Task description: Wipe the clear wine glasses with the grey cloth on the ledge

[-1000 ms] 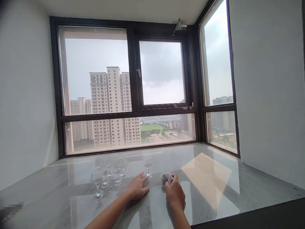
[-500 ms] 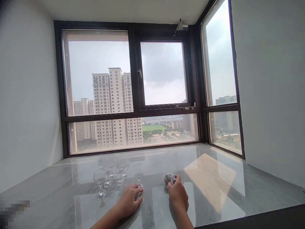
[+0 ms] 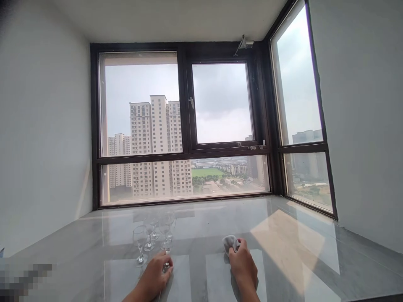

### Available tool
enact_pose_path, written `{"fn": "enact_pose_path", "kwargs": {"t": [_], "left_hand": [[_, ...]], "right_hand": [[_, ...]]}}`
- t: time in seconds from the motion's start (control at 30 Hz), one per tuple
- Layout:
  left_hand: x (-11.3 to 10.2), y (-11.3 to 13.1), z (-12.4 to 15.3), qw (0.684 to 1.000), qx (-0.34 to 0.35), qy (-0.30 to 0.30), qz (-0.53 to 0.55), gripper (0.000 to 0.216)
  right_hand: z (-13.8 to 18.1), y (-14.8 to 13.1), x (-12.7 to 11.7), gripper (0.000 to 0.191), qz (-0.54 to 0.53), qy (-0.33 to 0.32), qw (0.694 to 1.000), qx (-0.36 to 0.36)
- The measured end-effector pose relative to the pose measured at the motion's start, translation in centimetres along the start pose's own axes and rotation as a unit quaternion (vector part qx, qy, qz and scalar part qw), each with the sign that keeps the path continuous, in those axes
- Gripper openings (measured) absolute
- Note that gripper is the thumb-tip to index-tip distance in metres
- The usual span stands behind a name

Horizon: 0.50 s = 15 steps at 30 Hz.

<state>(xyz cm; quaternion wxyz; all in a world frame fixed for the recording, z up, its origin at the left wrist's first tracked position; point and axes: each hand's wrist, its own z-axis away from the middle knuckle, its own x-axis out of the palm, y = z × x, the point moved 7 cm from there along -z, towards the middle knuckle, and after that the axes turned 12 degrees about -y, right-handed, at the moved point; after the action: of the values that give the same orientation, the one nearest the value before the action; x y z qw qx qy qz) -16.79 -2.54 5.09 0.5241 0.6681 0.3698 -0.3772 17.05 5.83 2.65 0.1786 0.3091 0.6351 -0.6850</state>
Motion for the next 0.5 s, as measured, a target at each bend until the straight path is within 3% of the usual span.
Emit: {"fn": "enact_pose_path", "kwargs": {"t": [0.23,0.37,0.5], "left_hand": [[3.3,4.6,-5.1,0.998,0.054,0.011,0.013,0.023],[4.0,4.6,-6.3,0.998,0.042,0.030,0.032,0.033],[3.4,3.9,-5.9,0.995,0.046,0.061,0.063,0.037]], "right_hand": [[0.3,-0.4,-0.1,0.034,0.019,0.001,1.000,-0.003],[0.6,-0.7,-0.5,0.034,0.015,0.015,1.000,-0.004],[1.3,-1.1,-0.6,0.033,-0.002,0.028,0.999,-0.025]]}}
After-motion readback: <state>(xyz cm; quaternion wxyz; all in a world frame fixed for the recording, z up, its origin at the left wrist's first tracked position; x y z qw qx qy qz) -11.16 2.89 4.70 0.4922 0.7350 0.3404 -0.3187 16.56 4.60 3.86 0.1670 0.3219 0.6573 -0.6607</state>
